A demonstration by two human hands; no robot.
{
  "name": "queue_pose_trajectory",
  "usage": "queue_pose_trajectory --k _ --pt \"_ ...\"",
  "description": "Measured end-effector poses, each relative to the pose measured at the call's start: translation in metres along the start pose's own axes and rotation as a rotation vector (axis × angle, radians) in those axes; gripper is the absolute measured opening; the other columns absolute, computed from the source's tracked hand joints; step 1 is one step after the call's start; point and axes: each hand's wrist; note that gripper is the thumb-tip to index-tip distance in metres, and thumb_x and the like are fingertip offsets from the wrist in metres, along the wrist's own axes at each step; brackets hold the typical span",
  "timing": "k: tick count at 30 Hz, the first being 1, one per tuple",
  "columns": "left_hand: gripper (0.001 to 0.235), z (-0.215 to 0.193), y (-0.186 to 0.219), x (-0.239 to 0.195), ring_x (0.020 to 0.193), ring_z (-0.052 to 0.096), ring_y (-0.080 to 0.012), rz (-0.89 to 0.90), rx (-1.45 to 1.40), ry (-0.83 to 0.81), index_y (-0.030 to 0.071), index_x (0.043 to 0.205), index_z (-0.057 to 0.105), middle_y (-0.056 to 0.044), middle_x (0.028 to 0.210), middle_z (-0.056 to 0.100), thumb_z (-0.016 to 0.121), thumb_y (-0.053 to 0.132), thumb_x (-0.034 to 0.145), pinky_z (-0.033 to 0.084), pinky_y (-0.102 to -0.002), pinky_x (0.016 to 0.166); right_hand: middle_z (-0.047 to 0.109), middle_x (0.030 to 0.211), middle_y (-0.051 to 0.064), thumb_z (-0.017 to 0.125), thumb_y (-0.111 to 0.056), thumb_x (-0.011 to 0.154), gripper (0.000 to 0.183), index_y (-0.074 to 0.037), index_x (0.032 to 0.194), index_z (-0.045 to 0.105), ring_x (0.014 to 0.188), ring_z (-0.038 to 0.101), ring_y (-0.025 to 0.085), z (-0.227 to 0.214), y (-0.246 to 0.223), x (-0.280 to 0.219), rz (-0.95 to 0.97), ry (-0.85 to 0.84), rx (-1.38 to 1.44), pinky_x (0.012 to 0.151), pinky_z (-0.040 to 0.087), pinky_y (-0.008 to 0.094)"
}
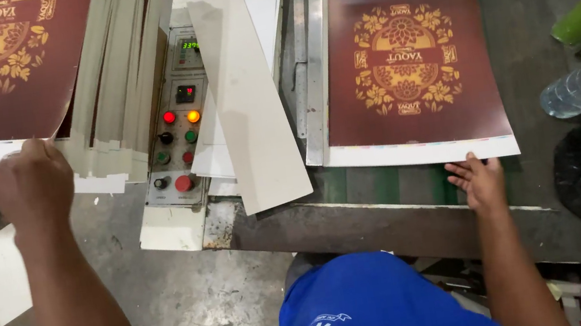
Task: The recorder is taking printed sheets from a stack and feeding them into a finishing or printing machine.
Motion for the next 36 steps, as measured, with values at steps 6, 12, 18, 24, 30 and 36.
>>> queue_pose_trajectory --k 6,12,18,24,30,36 --pt "0.03 -0.01 -0.013 0.011 0.064 0.066 -0.0281 -0.09 0.015 0.129 0.014 0.079 0.057 -0.01 0.071 0.063 0.06 0.019 0.108 0.051 -0.041 0.065 0.066 0.126 0.023 0.061 -0.013 0.105 0.083 -0.007 0.166 0.005 0.1 0.072 0.031 -0.004 0.007 -0.026 0.086 0.278 -0.118 0.073 0.061 0.04" --pt "0.014 -0.084 0.078 0.038 0.064 0.064 -0.0291 0.215 -0.848 0.273 0.01 0.095 0.071 -0.011 0.077 0.067 0.071 0.022 0.103 0.048 -0.043 0.059 0.073 0.118 0.015 0.058 -0.014 0.101 0.061 -0.01 0.159 0.041 0.096 0.072 0.027 0.135 -0.004 -0.09 0.228 0.244 -0.269 0.068 0.059 0.036" --pt "0.033 -0.146 0.219 0.002 0.045 0.048 -0.0235 0.303 -1.133 0.171 0.012 0.074 0.05 -0.004 0.054 0.043 0.069 0.012 0.101 0.039 -0.043 0.049 0.072 0.124 0.014 0.062 -0.012 0.091 0.057 -0.009 0.147 0.053 0.102 0.069 0.02 0.274 0.014 -0.132 0.044 -0.571 -0.317 0.081 0.059 0.032" --pt "0.03 -0.158 0.287 -0.045 0.05 0.059 -0.0276 0.351 -1.221 -0.047 0.011 0.075 0.054 -0.007 0.058 0.055 0.074 0.018 0.096 0.046 -0.042 0.05 0.068 0.12 0.009 0.062 -0.018 0.099 0.031 -0.007 0.127 0.058 0.112 0.066 0.027 0.294 0.043 -0.158 -0.144 -0.691 -0.629 0.092 0.055 0.04" --pt "0.035 -0.177 0.252 -0.04 0.078 0.069 -0.0357 0.43 -1.295 0.006 -0.004 0.112 0.067 -0.023 0.09 0.069 0.073 0.019 0.086 0.053 -0.046 0.072 0.068 0.096 0.009 0.063 -0.014 0.101 0.023 -0.003 0.121 0.059 0.075 0.064 0.018 0.219 0.05 -0.139 0.033 -0.119 0.12 0.062 0.057 0.034" --pt "0.041 -0.113 0.153 -0.026 0.116 0.065 -0.0371 -0.031 -0.83 0.098 0.0 0.129 0.067 -0.02 0.128 0.071 0.075 0.007 0.089 0.049 -0.046 0.105 0.068 0.101 0.008 0.059 -0.008 0.109 0.013 -0.004 0.121 0.058 0.081 0.069 0.018 0.113 0.03 -0.154 -0.154 0.135 0.134 0.062 0.059 0.033"
Point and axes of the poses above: each hand's wrist, its own x-axis towards the middle knuckle, its own z-axis out of the palm, y = z × x
